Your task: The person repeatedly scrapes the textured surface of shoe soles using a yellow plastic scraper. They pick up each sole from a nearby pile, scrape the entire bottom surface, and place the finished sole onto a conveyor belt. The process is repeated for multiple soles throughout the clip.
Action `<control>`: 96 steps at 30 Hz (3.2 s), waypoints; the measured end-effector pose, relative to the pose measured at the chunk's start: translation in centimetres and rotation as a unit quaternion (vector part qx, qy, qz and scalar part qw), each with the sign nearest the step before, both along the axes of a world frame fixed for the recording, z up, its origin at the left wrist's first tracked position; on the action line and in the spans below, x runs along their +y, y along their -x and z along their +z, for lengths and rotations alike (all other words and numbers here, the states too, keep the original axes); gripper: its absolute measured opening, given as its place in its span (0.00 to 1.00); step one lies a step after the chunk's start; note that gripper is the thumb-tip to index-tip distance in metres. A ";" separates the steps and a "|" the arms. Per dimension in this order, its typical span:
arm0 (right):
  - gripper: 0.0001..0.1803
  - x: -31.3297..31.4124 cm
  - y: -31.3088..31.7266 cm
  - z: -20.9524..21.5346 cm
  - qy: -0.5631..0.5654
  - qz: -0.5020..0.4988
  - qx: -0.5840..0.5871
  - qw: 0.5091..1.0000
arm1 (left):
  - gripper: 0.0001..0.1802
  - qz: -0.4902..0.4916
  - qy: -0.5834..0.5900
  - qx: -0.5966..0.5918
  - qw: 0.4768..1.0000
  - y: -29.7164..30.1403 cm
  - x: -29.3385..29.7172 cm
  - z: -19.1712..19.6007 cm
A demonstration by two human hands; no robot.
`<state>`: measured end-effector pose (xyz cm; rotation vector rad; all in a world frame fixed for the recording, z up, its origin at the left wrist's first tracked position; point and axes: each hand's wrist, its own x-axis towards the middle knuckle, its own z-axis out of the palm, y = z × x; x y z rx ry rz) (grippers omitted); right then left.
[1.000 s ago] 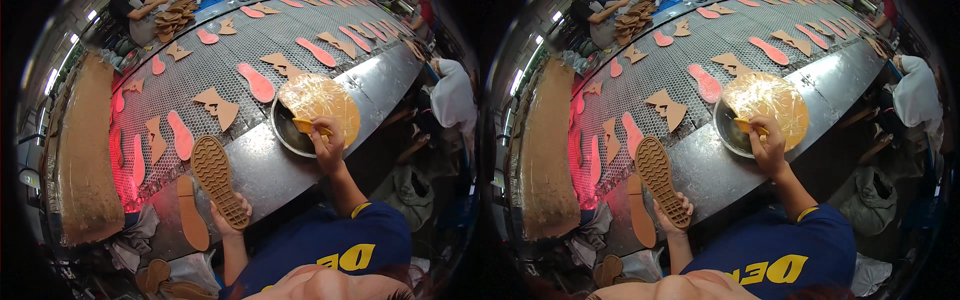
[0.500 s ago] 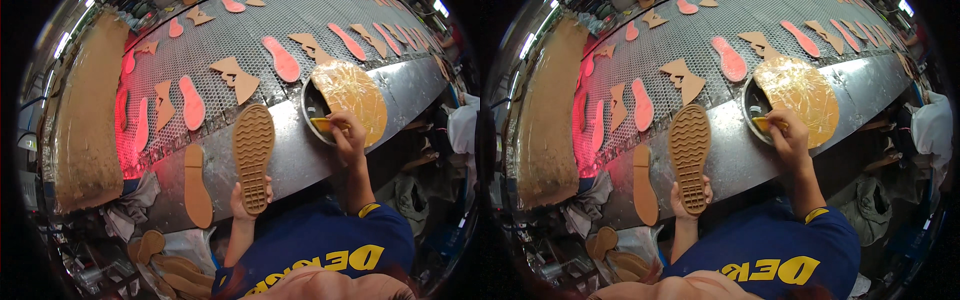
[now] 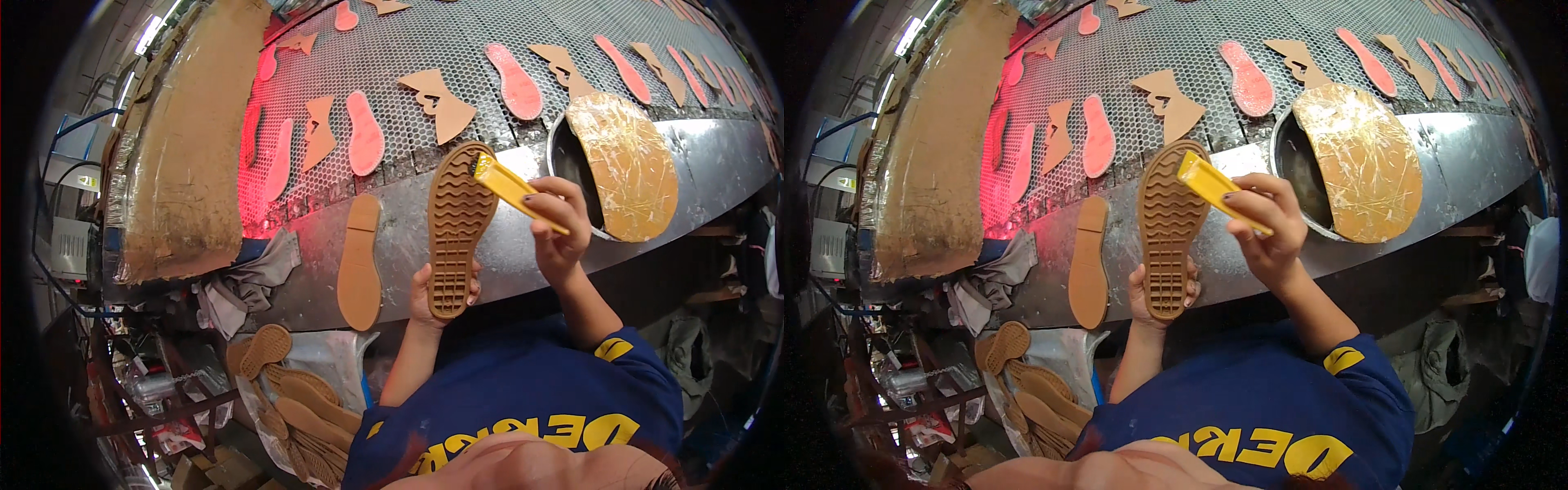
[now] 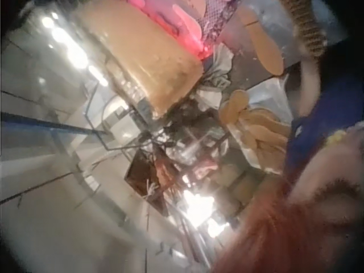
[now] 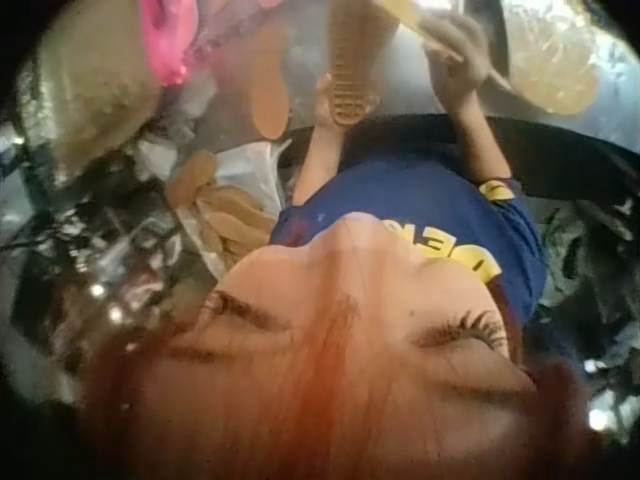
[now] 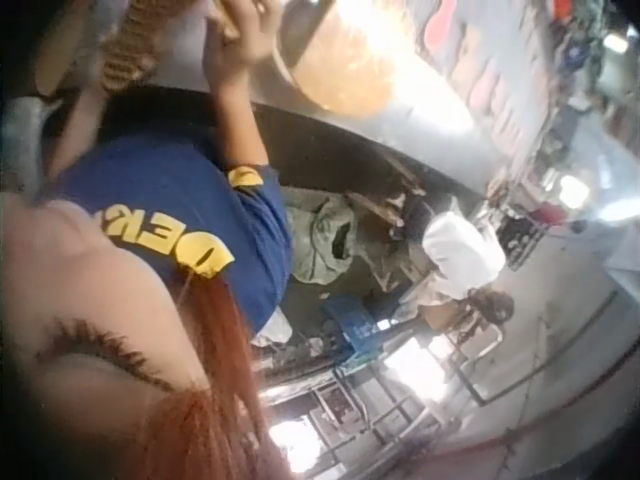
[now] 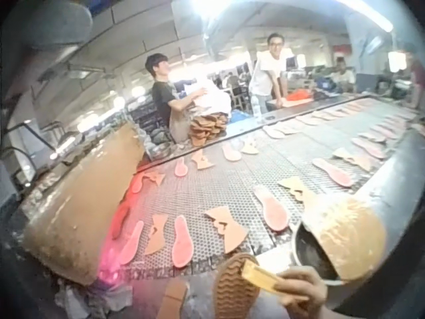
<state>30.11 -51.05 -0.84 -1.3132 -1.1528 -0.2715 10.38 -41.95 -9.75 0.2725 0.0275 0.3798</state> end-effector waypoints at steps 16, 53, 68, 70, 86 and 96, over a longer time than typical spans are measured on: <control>0.18 -0.1 -0.3 -1.3 0.028 0.027 -0.066 0.997 | 0.36 -0.030 -0.016 0.004 0.999 -1.2 -1.4 -1.1; 0.08 -4.6 1.4 -4.9 0.127 0.322 0.007 0.938 | 0.54 0.035 -0.007 0.104 0.994 -4.1 -1.7 -2.0; 0.11 -0.6 -3.1 -4.4 0.085 -0.007 -0.013 0.996 | 0.38 0.017 0.008 0.068 0.998 -4.3 -1.4 -1.2; 0.12 0.0 -3.1 -4.7 0.080 -0.011 0.005 0.997 | 0.38 0.022 -0.007 0.078 0.997 -4.3 -1.3 -1.3; 0.15 0.8 -2.4 -5.9 0.131 0.056 -0.047 0.989 | 0.39 -0.013 0.011 0.073 0.997 -4.1 -1.3 -2.2; 0.16 -2.1 -0.7 -6.2 0.156 0.196 -0.071 0.965 | 0.40 0.014 0.025 0.138 0.990 -3.9 -1.4 -2.0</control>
